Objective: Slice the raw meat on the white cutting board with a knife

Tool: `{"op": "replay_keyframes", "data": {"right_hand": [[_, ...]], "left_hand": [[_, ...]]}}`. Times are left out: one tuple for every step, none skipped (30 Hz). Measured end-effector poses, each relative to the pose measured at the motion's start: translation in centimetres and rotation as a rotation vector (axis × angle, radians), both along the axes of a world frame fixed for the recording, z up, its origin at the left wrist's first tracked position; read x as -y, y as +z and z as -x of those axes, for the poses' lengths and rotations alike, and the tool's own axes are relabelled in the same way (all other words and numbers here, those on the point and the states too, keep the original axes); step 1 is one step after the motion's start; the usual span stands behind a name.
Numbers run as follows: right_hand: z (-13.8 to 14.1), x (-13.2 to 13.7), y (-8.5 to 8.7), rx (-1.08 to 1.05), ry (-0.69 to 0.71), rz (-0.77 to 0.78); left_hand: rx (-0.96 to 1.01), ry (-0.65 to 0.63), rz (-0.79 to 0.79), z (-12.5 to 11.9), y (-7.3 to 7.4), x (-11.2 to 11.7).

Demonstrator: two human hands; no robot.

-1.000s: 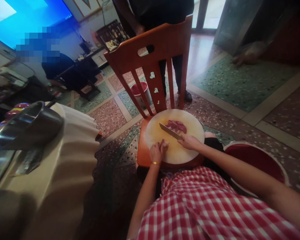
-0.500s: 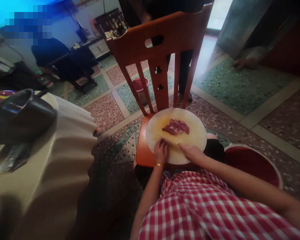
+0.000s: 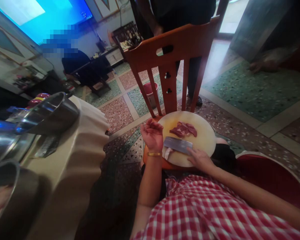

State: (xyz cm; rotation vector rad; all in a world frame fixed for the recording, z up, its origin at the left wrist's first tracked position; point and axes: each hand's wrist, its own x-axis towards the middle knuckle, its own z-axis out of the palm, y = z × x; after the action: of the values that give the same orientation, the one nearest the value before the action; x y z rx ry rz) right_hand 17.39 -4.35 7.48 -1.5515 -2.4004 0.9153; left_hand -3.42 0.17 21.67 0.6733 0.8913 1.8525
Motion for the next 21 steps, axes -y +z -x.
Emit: {"op": "replay_keyframes", "data": {"right_hand": [[0.8, -0.1, 1.4, -0.197, -0.038, 0.109], [1.9, -0.2, 3.0, -0.429, -0.057, 0.257], [3.1, -0.3, 4.7, -0.668, -0.013, 0.401], [4.5, -0.4, 6.4, -0.877, 0.044, 0.477], [5.8, -0.4, 7.8, -1.020, 0.092, 0.516], [7.0, -0.3, 9.0, -1.123, 0.130, 0.564], [8.0, -0.2, 9.9, -1.210, 0.165, 0.617], [8.7, 0.0, 10.4, -1.271, 0.185, 0.664], [9.2, 0.2, 10.7, -1.313, 0.196, 0.706], [9.4, 0.4, 10.8, -1.338, 0.199, 0.731], [9.5, 0.6, 10.8, -1.343, 0.193, 0.735], [9.4, 0.8, 10.8, -1.332, 0.180, 0.722], [9.2, 1.0, 10.8, -1.308, 0.163, 0.700], [8.9, 1.2, 10.9, -1.269, 0.148, 0.676], [8.6, 1.4, 10.9, -1.218, 0.134, 0.647], [8.3, 1.5, 10.9, -1.141, 0.128, 0.615], [8.1, 1.5, 10.8, -1.031, 0.132, 0.567], [7.9, 1.4, 10.7, -0.905, 0.146, 0.500], [7.9, 1.3, 10.5, -0.777, 0.189, 0.408], [7.9, 1.2, 10.3, -0.669, 0.247, 0.288], [8.0, 1.0, 10.1, -0.624, 0.294, 0.230]], "left_hand": [[0.005, 0.018, -0.022, -0.9, 0.3, 0.0], [0.005, 0.030, -0.049, -1.8, 0.6, 0.0], [0.001, 0.033, -0.079, -2.6, 0.9, 0.0], [-0.008, 0.027, -0.106, -3.2, 1.3, 0.0], [-0.019, 0.015, -0.129, -3.7, 1.8, 0.0], [-0.031, 0.005, -0.148, -4.0, 2.2, -0.1], [-0.040, 0.000, -0.165, -4.1, 2.7, -0.1], [-0.045, 0.000, -0.180, -4.0, 3.1, -0.1], [-0.046, 0.004, -0.195, -3.9, 3.5, -0.2], [-0.044, 0.010, -0.210, -3.7, 3.8, -0.2], [-0.040, 0.013, -0.220, -3.6, 4.0, -0.2], [-0.033, 0.015, -0.223, -3.5, 4.2, -0.1], [-0.020, 0.017, -0.217, -3.6, 4.3, 0.1], [-0.001, 0.023, -0.200, -3.7, 4.5, 0.3], [0.030, 0.036, -0.176, -4.0, 4.6, 0.5], [0.071, 0.053, -0.145, -4.2, 4.7, 0.7], [0.114, 0.068, -0.112, -4.5, 4.8, 0.8], [0.151, 0.066, -0.083, -4.8, 4.9, 0.7], [0.186, 0.073, -0.079, -5.0, 4.9, 0.6], [0.214, 0.066, -0.099, -5.1, 5.0, 0.5], [0.222, 0.054, -0.126, -5.1, 5.2, 0.3]]}}
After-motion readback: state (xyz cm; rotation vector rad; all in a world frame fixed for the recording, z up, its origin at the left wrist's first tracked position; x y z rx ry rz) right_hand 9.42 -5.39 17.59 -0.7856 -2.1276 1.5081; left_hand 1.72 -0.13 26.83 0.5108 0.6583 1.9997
